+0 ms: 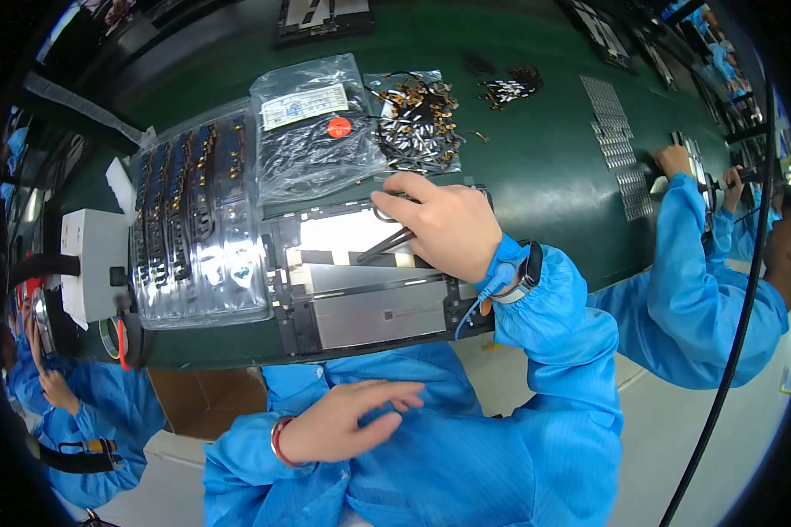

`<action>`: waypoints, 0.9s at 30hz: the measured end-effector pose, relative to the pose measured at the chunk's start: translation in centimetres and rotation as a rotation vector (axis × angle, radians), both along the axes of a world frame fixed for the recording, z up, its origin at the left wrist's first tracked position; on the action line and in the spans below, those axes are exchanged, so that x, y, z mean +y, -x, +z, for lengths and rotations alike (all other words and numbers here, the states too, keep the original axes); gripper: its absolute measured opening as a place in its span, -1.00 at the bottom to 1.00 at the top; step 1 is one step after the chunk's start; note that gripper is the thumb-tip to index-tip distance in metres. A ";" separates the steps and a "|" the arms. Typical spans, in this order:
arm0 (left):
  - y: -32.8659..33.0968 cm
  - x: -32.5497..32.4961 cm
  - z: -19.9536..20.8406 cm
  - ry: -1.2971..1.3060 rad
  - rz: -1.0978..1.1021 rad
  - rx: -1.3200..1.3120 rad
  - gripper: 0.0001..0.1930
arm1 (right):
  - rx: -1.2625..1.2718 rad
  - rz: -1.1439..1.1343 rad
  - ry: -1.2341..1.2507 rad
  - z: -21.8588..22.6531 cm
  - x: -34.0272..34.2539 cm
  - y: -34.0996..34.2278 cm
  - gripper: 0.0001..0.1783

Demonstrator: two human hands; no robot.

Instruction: The person assembles internal components and ribbon cables inside a tablet computer's plastic housing, using tweezers and a plastic pry tool.

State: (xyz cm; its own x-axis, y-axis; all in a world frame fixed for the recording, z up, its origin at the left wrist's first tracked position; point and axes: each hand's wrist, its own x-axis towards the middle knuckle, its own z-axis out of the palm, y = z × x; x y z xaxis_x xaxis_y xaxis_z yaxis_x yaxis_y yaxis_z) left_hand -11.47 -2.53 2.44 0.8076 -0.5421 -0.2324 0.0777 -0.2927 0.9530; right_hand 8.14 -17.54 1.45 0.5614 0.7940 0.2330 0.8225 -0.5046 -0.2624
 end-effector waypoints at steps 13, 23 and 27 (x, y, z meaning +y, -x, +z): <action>2.1 -2.8 -8.8 1.031 0.454 0.738 -0.55 | 0.126 0.074 0.054 0.7 0.7 2.4 -0.61; -1.6 -8.2 -2.5 0.979 0.947 -0.082 -0.49 | 0.274 0.061 -0.325 2.2 -2.5 1.2 -0.54; 0.2 -6.1 4.6 0.758 0.623 -0.545 -0.27 | 0.524 -0.068 -0.929 3.8 -7.1 3.1 -0.59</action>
